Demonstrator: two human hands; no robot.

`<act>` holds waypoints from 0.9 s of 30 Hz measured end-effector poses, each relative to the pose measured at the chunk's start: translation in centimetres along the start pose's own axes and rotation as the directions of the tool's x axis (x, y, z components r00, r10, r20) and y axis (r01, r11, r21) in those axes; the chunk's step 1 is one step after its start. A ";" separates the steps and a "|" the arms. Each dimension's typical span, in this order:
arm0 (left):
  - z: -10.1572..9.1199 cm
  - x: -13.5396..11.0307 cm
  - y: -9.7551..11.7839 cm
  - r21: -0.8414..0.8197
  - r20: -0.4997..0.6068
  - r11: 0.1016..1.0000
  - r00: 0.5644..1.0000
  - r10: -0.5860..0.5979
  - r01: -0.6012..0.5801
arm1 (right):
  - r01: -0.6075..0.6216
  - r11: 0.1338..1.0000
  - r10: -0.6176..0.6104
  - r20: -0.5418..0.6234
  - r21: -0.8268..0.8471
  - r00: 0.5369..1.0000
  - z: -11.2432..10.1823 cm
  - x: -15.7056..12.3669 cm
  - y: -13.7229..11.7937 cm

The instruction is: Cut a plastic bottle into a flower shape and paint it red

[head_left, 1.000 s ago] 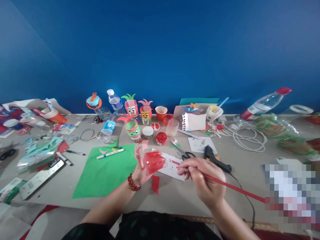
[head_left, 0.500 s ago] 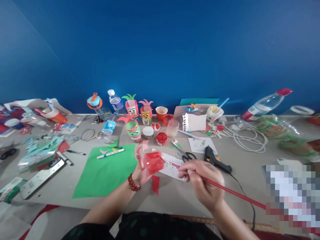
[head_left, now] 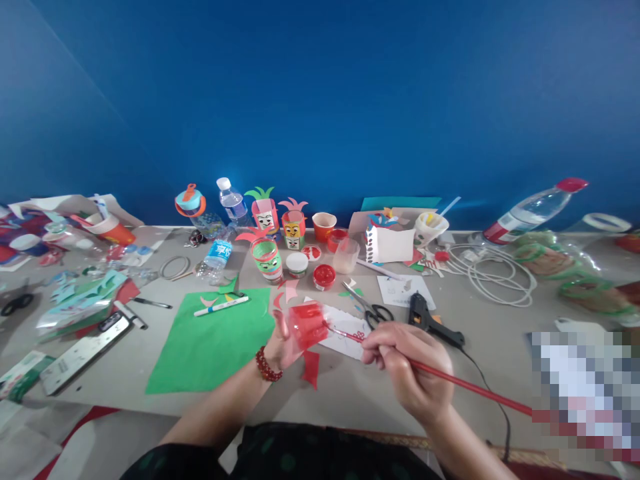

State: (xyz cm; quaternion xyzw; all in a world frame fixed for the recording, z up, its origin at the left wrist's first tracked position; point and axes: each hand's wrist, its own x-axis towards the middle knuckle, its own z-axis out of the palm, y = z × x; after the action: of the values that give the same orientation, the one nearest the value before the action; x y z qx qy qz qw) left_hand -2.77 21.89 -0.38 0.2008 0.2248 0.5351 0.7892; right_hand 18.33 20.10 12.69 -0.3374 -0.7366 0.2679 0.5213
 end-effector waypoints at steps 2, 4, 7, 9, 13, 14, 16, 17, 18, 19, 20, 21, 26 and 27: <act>0.0 0.0 0.0 0.006 0.009 1.000 1.000 0.001 -0.001 | -0.004 0.999 0.005 -0.013 0.043 1.000 -0.2 -0.1 -0.1; 0.0 0.0 0.0 0.007 0.008 1.000 1.000 -0.002 0.002 | -0.003 0.998 0.005 -0.042 0.057 0.999 -0.2 -0.1 0.0; 0.1 -0.1 0.1 -0.009 0.000 1.000 1.000 -0.009 0.009 | -0.006 1.000 0.007 -0.062 0.021 0.998 0.1 0.1 0.1; 0.0 -0.1 0.1 -0.010 -0.003 1.000 1.000 -0.012 0.012 | -0.002 1.000 0.002 -0.036 0.008 0.999 0.3 0.2 0.2; -0.2 -0.1 0.2 -0.008 0.020 1.000 1.000 -0.012 0.012 | 0.015 0.997 -0.015 0.011 0.076 1.000 0.1 -0.1 0.3; -0.2 -0.1 0.2 -0.016 0.033 1.000 0.999 -0.008 0.009 | 0.011 0.995 -0.011 0.005 0.102 1.000 -0.1 -0.2 0.3; 0.1 -0.2 0.3 -0.029 0.063 1.000 0.998 -0.006 0.008 | -0.007 0.989 0.013 -0.040 0.149 0.999 -0.4 -0.5 0.4; 0.3 -0.3 0.4 -0.032 0.077 0.999 0.997 -0.005 0.008 | -0.019 0.986 0.031 -0.070 0.165 0.997 -0.4 -0.6 0.5; 0.5 -0.3 0.5 -0.034 0.093 0.999 0.996 -0.002 0.006 | -0.030 0.984 0.048 -0.098 0.177 0.994 -0.4 -0.6 0.5; 0.7 -0.4 0.5 -0.034 0.107 0.999 0.994 0.002 0.002 | -0.040 0.982 0.063 -0.121 0.184 0.991 -0.4 -0.6 0.6; 0.9 -0.5 0.6 -0.032 0.120 0.999 0.993 0.009 -0.006 | -0.050 0.981 0.075 -0.132 0.185 0.988 -0.4 -0.6 0.6; 1.0 -0.5 0.6 -0.029 0.133 0.999 0.991 0.022 -0.018 | -0.056 0.982 0.082 -0.137 0.183 0.987 -0.3 -0.5 0.7; 0.9 -0.6 0.6 0.021 0.143 0.998 0.988 0.053 -0.057 | -0.046 0.987 0.066 -0.127 0.153 0.990 -0.1 0.0 0.6; 0.8 -0.6 0.6 0.028 0.141 0.998 0.988 0.055 -0.059 | -0.041 0.989 0.059 -0.121 0.143 0.991 -0.1 0.1 0.5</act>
State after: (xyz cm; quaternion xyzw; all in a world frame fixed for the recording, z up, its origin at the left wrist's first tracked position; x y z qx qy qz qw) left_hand -2.97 21.46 0.71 0.2568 0.1713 0.5384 0.7841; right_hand 18.52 20.47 12.39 -0.3345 -0.6734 0.3103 0.5817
